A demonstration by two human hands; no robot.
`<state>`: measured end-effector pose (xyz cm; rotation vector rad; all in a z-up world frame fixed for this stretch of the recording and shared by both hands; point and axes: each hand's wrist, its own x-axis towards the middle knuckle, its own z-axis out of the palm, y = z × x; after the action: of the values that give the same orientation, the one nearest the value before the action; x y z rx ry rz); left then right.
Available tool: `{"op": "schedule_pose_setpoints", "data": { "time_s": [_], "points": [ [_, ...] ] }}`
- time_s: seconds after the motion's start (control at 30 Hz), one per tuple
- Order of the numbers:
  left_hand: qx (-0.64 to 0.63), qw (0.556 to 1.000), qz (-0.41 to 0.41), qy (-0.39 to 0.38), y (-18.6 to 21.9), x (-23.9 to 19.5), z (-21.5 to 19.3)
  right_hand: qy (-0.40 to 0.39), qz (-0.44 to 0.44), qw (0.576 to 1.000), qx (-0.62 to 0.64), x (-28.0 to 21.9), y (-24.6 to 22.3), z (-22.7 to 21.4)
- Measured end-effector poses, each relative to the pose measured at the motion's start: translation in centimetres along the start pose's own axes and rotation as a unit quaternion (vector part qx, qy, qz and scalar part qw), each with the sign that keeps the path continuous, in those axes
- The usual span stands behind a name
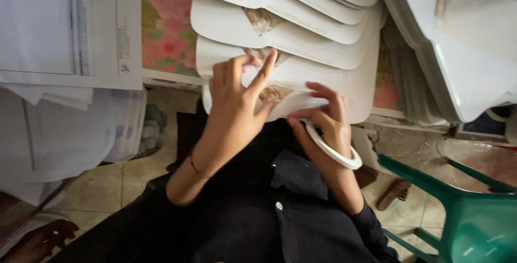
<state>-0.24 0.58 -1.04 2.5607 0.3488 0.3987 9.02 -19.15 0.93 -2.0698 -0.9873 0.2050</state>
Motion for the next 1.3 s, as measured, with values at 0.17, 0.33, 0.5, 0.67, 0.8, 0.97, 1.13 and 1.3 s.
{"op": "schedule_pose_setpoints", "data": {
  "time_s": [0.17,0.33,0.5,0.67,0.8,0.97,1.13,1.3],
  "points": [
    [-0.007,1.0,-0.02,-0.022,0.9,-0.5,-0.1,0.016,-0.012,0.999,-0.035,-0.3,-0.6,0.2],
    [0.011,0.999,-0.034,-0.03,1.0,-0.3,0.5,0.049,0.027,0.998,0.014,-0.6,-0.4,0.1],
    [0.029,0.999,-0.027,-0.026,1.0,-0.4,0.4,0.034,0.016,0.999,0.004,-0.6,-0.3,0.3],
    [0.017,0.999,-0.034,-0.033,1.3,-0.1,-0.1,0.031,0.021,0.999,0.005,-0.3,-0.7,0.1],
    [0.012,0.999,-0.026,-0.037,1.3,-0.2,-0.3,0.03,0.018,0.999,0.009,-0.4,-0.5,0.2],
    [0.015,0.999,-0.033,-0.028,1.4,-0.1,0.1,0.023,-0.011,0.999,-0.03,-0.3,-0.2,0.2],
    [-0.003,0.997,-0.071,-0.037,1.4,0.5,0.7,0.03,-0.025,0.997,-0.066,-0.3,0.5,0.3],
    [-0.005,0.996,-0.079,-0.046,1.1,0.5,1.2,0.089,-0.021,0.986,-0.14,-1.3,0.6,-0.5]
  ]
}}
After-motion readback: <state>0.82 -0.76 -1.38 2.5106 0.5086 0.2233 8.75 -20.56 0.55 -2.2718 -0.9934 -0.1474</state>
